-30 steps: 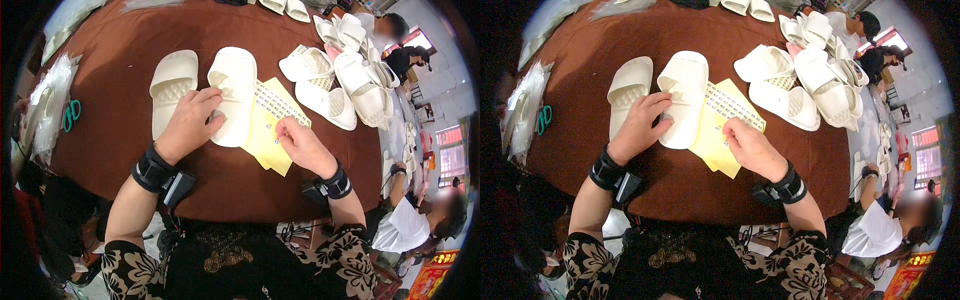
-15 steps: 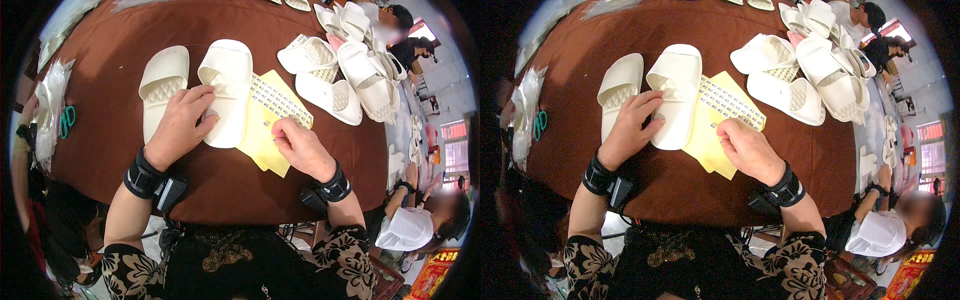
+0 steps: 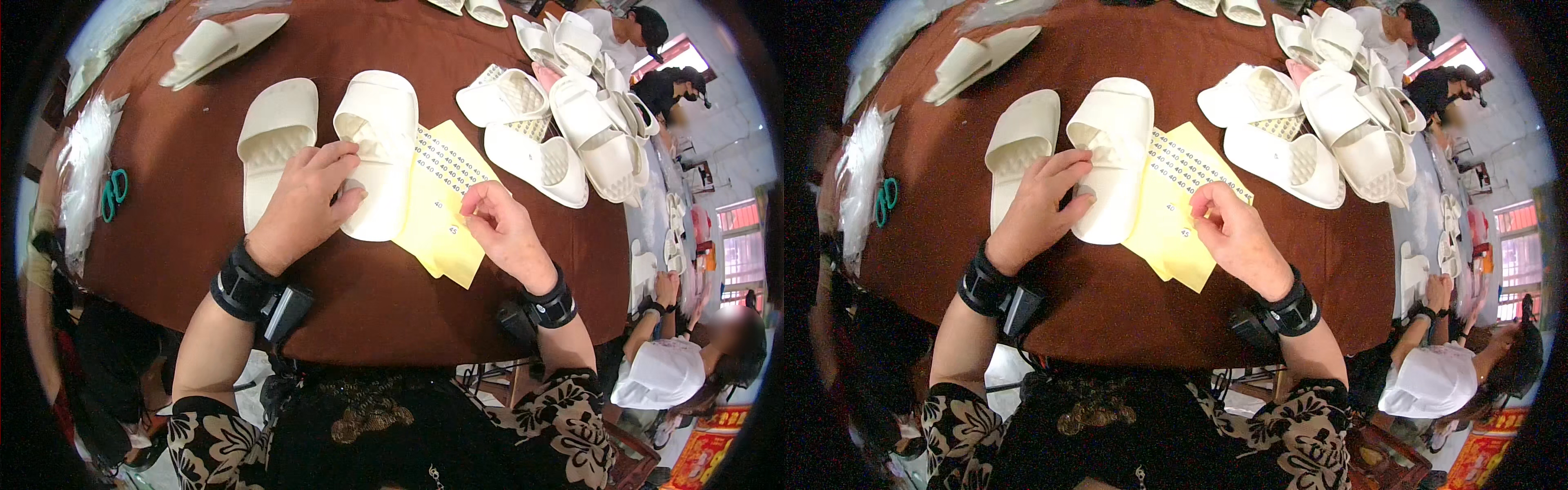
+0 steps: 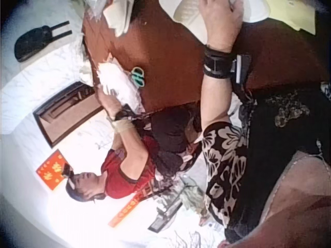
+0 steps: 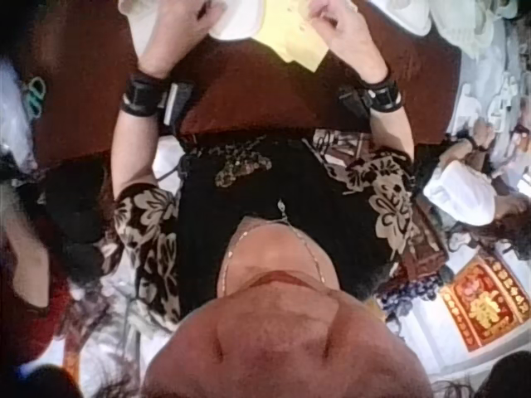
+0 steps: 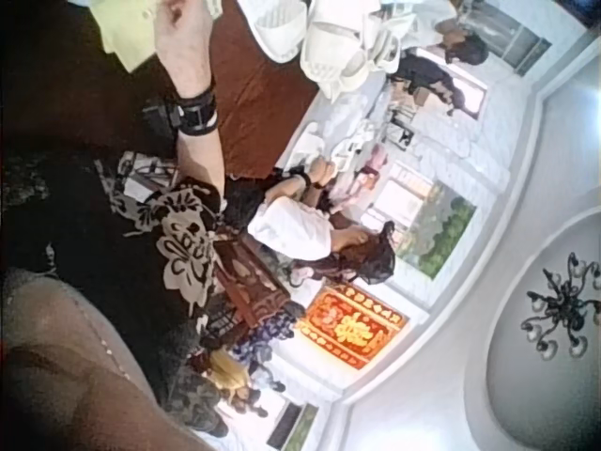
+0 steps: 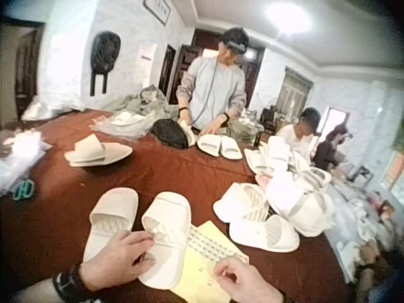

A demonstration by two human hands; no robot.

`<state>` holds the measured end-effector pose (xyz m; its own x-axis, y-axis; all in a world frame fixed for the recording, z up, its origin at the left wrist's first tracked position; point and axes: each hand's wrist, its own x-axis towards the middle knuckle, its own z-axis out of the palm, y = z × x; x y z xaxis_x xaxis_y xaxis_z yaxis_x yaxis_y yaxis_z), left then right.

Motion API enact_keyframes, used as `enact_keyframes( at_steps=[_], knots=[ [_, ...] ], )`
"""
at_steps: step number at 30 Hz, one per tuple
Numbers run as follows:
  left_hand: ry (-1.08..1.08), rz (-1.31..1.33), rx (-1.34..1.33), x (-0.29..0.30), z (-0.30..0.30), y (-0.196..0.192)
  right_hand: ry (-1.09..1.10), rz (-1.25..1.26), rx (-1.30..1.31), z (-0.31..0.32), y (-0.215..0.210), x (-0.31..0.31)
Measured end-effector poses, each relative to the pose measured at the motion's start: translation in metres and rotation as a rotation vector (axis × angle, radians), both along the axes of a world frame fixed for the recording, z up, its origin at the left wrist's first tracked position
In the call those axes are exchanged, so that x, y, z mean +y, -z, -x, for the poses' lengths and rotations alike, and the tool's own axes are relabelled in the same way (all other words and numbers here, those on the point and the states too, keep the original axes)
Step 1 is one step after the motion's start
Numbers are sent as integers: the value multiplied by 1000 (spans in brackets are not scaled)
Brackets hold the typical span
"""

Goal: Peeling size labels from a sticker sheet and applying them to the inside of white sandals.

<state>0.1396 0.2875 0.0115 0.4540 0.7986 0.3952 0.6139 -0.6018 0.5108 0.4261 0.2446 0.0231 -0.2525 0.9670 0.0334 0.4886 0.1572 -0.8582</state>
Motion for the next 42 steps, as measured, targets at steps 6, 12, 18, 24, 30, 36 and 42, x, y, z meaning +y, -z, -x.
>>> enact_keyframes(
  at_steps=[6,12,18,24,30,36,42],
  knots=[
    [6,-35,-15,1,4,5,-7,-8,-134,18,-10,7],
    [21,-66,-18,2,3,9,-65,-247,-308,26,2,19],
    [22,-74,-28,1,4,7,-76,-284,-395,32,-3,19],
    [23,-43,-38,0,4,6,-38,-201,-286,37,-11,20],
    [22,-56,-56,0,5,7,-135,-129,-168,67,-20,33],
    [41,-37,-137,1,6,6,-244,-202,-294,91,-25,48],
    [91,-79,-137,0,7,8,-293,-320,-337,92,-14,61]
  ],
)
